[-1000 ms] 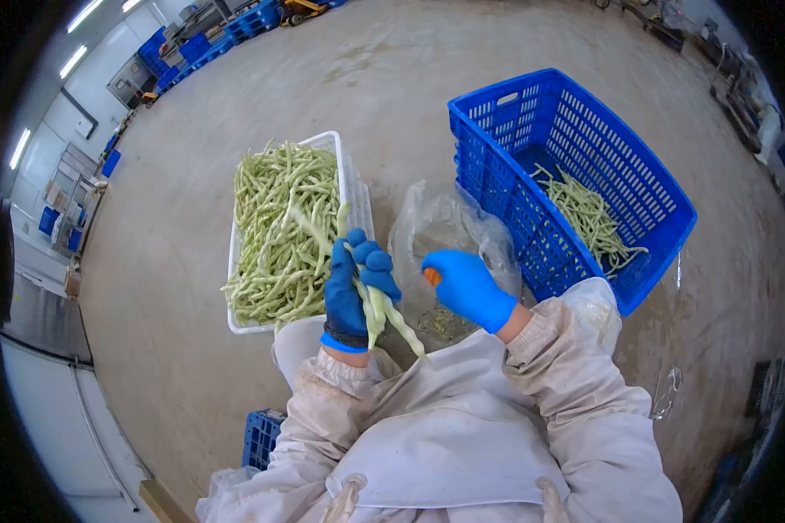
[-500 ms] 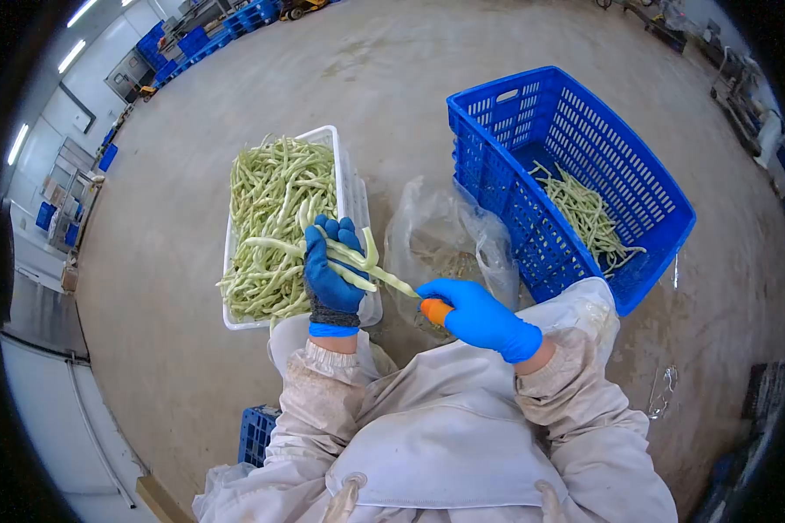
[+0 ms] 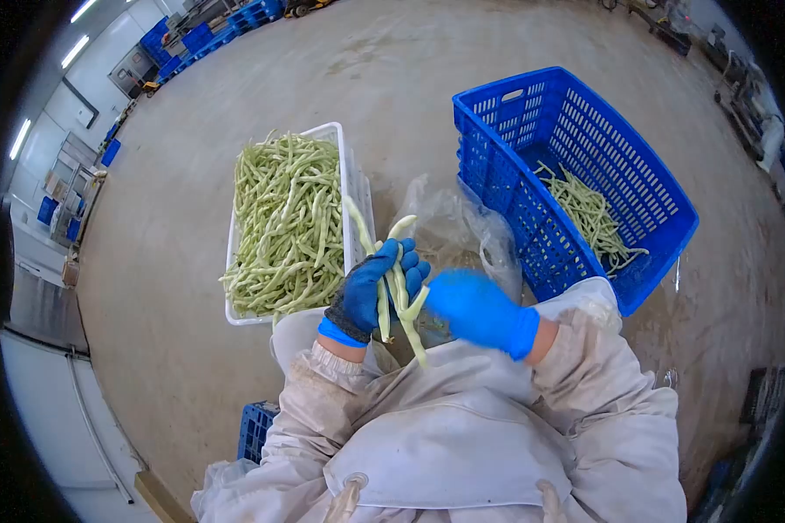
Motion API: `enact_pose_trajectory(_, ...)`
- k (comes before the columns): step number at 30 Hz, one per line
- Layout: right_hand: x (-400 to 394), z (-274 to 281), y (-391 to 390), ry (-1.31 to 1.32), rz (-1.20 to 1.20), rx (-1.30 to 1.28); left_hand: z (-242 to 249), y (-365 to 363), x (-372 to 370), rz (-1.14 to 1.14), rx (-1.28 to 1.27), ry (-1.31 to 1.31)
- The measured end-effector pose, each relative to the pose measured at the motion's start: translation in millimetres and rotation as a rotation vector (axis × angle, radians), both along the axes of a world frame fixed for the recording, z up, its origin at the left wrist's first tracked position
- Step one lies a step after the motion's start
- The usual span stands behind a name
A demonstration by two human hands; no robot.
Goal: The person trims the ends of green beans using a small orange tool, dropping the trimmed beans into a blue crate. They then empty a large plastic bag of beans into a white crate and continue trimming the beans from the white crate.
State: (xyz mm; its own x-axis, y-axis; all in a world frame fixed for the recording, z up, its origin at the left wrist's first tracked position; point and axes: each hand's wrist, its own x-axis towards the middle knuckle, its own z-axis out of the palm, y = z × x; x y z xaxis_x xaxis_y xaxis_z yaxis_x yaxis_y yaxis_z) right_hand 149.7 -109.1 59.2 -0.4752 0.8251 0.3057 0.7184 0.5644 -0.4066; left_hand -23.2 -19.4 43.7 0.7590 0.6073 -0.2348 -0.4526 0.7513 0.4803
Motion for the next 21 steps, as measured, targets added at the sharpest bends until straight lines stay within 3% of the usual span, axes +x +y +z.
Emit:
enact_pose_trajectory(2,38,-38,22,0.199,-0.328,0.21,-3,1,0,0.0,-0.033,-0.052)
enact_pose_trajectory(5,76,-19,35,1.133,-0.792,-0.003,-13,5,-5,0.002,-0.046,-0.073)
enact_pose_trajectory(6,88,-22,34,1.146,-0.836,0.075,-17,6,-7,0.006,-0.049,-0.068)
enact_pose_trajectory(8,90,-39,35,1.16,-0.882,0.156,-23,12,-7,0.129,-0.014,-0.124)
enact_pose_trajectory(9,85,-60,32,0.492,-0.794,0.268,-22,13,-6,0.127,-0.016,-0.122)
enact_pose_trajectory(10,77,-64,26,-0.172,-0.652,0.353,-21,14,-2,0.266,-0.032,-0.049)
enact_pose_trajectory(11,71,-67,18,-0.012,-0.573,0.261,-19,16,2,0.407,-0.047,0.02)
enact_pose_trajectory(14,25,-22,2,0.444,-0.344,-0.182,-29,24,4,0.52,0.013,0.083)
enact_pose_trajectory(17,-5,0,-3,0.289,-0.167,-0.114,-26,26,10,0.585,0.036,0.161)
enact_pose_trajectory(21,-16,-12,5,0.226,-0.15,-0.081,-26,28,17,0.692,0.157,0.195)
